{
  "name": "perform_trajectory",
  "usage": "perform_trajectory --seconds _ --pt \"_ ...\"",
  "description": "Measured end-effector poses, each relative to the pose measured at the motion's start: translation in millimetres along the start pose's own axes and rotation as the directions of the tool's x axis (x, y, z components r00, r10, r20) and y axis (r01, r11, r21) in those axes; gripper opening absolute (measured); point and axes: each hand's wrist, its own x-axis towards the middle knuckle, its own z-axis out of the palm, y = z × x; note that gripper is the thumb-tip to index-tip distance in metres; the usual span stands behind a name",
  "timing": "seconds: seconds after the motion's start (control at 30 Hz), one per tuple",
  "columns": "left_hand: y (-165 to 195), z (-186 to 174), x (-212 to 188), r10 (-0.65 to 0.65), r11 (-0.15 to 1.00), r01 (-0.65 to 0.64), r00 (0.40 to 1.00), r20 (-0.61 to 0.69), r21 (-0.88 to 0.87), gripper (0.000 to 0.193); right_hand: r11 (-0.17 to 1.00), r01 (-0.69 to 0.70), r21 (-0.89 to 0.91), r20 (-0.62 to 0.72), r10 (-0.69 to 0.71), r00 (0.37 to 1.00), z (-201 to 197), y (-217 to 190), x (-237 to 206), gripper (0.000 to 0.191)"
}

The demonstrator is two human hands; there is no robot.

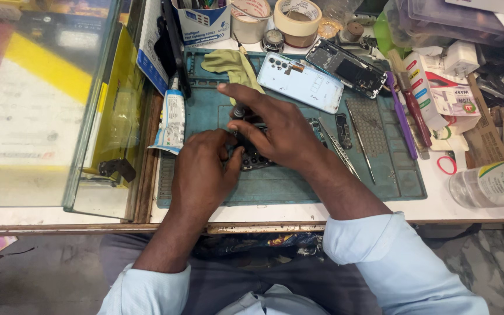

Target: The person uses a screwdriver to remove and install several small screws on the internal chassis of a disassembled mobile phone on a repair bench.

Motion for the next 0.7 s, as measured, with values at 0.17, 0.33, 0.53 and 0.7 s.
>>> perform_trajectory --seconds 0.17,0.33,0.53,0.7 --pt "-1.5 1.1 -0.8 0.078 0.997 -0.079 0.995 -0.063 -0.005 0.014 0.998 0.058 -0.014 -0.029 -0.059 0.998 -0.3 -6.8 8.6 0.051" --pt "-1.8 2.4 -1.3 0.068 0.998 -0.069 0.996 -0.066 -0.003 0.014 0.972 -0.234 0.003 -0.050 0.234 0.971 -1.4 -7.9 9.5 0.053" --pt "-2.8 1.7 -2.9 0.065 0.998 -0.065 0.995 -0.069 0.008 0.016 0.991 -0.122 -0.062 -0.110 0.115 0.987 7.7 -2.8 5.7 0.049" --pt "-1.7 2.5 -0.5 0.105 0.994 -0.104 0.991 -0.086 0.014 0.017 0.969 -0.176 0.174 -0.006 0.180 0.984 6.2 4.0 1.8 0.049"
